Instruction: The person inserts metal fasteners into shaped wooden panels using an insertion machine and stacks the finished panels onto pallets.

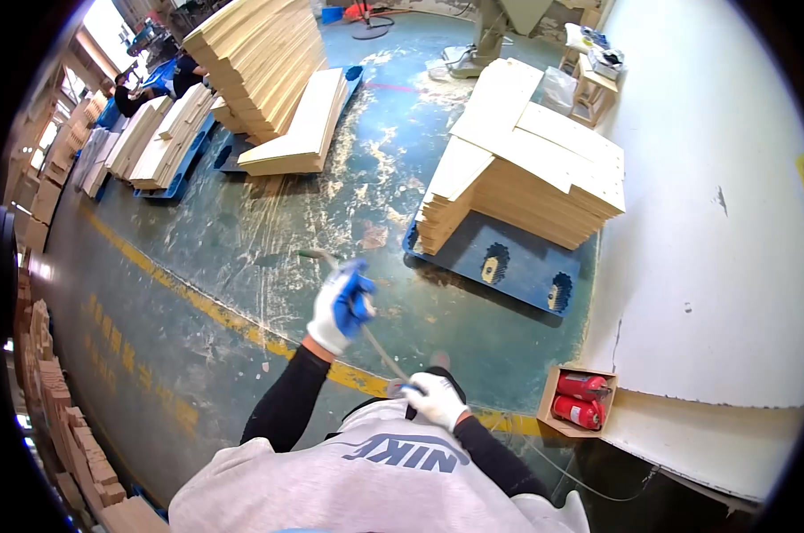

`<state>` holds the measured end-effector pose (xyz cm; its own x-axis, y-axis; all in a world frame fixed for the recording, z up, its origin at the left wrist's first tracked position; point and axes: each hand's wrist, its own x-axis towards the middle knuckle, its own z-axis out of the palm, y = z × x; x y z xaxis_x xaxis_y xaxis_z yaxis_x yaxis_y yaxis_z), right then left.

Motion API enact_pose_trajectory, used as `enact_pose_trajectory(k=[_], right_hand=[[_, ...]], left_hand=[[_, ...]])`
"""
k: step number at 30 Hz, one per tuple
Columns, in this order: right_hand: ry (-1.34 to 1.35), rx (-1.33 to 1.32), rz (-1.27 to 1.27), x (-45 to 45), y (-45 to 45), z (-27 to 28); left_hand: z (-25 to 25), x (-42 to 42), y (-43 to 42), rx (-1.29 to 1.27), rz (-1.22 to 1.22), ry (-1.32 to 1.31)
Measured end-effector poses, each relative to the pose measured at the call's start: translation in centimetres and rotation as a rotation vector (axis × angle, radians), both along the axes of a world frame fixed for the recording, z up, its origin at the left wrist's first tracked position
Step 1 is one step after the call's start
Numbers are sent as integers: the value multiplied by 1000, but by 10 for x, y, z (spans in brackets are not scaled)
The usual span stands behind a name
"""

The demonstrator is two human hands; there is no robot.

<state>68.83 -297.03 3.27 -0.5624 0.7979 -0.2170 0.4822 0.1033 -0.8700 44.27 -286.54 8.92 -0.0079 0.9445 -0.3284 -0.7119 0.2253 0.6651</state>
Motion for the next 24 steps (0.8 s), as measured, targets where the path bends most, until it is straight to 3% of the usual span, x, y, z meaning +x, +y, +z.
enact_pose_trajectory(k=[6, 8, 9, 10, 11, 12, 14, 16, 18, 20, 22, 24], right_hand=[[-669, -199, -414, 23, 90, -137], [-899, -159, -693, 39, 116, -177], [-913, -175, -959, 47, 132, -192], [-920, -186, -1224, 51, 151, -196], [-911, -171, -1429, 56, 197, -194], [-917, -212, -1625, 44, 210, -185], [-813, -70, -1772, 46, 268, -157], [-257, 229, -2024, 67, 342, -138], [-266, 374, -2094, 47, 430, -41], [340, 672, -2126, 52, 516, 0], [-97, 847, -2039, 28, 581, 48], [36, 898, -2002, 1, 647, 74]], left_hand=[[17, -176, 95, 99, 358, 78], [28, -232, 138, 191, 356, 87], [46, -250, 160, 248, 339, 156], [55, -260, 185, 138, 576, 451], [43, -315, 208, 400, 267, 104], [63, -321, 235, 298, 330, 114], [73, -329, 287, 214, 360, 188], [47, -363, 347, 370, 82, 94], [45, -359, 415, 114, 244, 180], [33, -365, 493, 123, 136, 224], [23, -372, 578, 157, 64, 251], [9, -386, 667, 221, -18, 275]])
